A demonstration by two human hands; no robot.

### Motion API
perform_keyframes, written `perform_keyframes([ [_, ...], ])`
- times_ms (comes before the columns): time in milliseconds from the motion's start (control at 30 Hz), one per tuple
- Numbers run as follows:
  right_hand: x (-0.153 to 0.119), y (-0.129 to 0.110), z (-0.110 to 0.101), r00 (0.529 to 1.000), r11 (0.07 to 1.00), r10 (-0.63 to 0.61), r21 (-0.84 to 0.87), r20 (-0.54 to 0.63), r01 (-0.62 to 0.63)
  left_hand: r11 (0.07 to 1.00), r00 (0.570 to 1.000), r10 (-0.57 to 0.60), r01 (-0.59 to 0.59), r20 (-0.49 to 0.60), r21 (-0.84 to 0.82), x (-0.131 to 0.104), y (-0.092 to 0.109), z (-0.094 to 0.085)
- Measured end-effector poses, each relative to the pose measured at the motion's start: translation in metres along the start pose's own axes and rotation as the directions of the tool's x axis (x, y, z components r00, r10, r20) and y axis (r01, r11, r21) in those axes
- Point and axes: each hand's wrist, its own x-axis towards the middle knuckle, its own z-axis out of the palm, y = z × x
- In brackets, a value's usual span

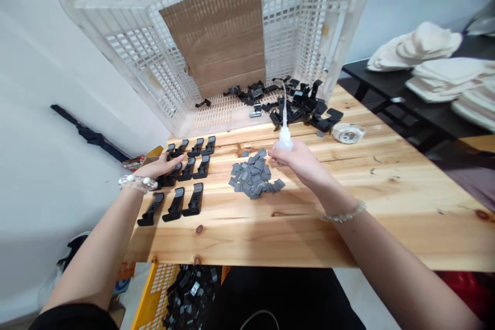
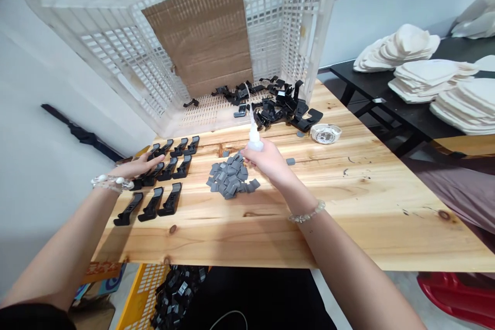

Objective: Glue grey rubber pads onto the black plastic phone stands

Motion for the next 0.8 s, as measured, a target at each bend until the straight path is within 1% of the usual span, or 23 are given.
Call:
perform_keyframes([
  [100,0.002,0.002,-0.001,1.000,1.000,0.006,0.002,0.009,-0.006,1.000,0.994,0.009,-0.012,0.112,0.026,-0.004,0.022,0.004],
  [200,0.002,0.003,-0.001,1.000,1.000,0.005,0.012,0.021,-0.005,0.996,0.985,0.071,-0.077,0.155,0.032,-0.013,0.044,0.019],
  [267,0.002,0.003,-0.001,1.000,1.000,-0.002,0.009,0.024,0.002,0.987,0.977,0.138,-0.149,0.161,0.059,-0.019,0.058,0.031],
  [333,0.002,0.002,-0.001,1.000,1.000,-0.005,0.005,0.023,0.005,0.972,0.971,0.179,-0.199,0.156,0.127,-0.023,0.070,0.041],
  [433,0.003,0.002,0.000,1.000,1.000,-0.006,0.004,0.021,0.006,0.950,0.976,0.185,-0.208,0.120,0.234,-0.023,0.082,0.050],
  [500,0.003,0.002,0.000,1.000,1.000,-0.004,0.007,0.018,0.004,0.939,0.975,0.201,-0.219,0.093,0.265,-0.021,0.087,0.052],
  [600,0.004,0.003,0.000,1.000,1.000,-0.003,0.010,0.017,0.003,0.926,0.969,0.237,-0.246,0.066,0.287,-0.017,0.089,0.051],
  [800,0.003,0.002,0.002,1.000,1.000,-0.004,-0.006,0.030,0.004,0.900,0.946,0.325,-0.315,0.019,0.301,-0.020,0.082,0.043],
])
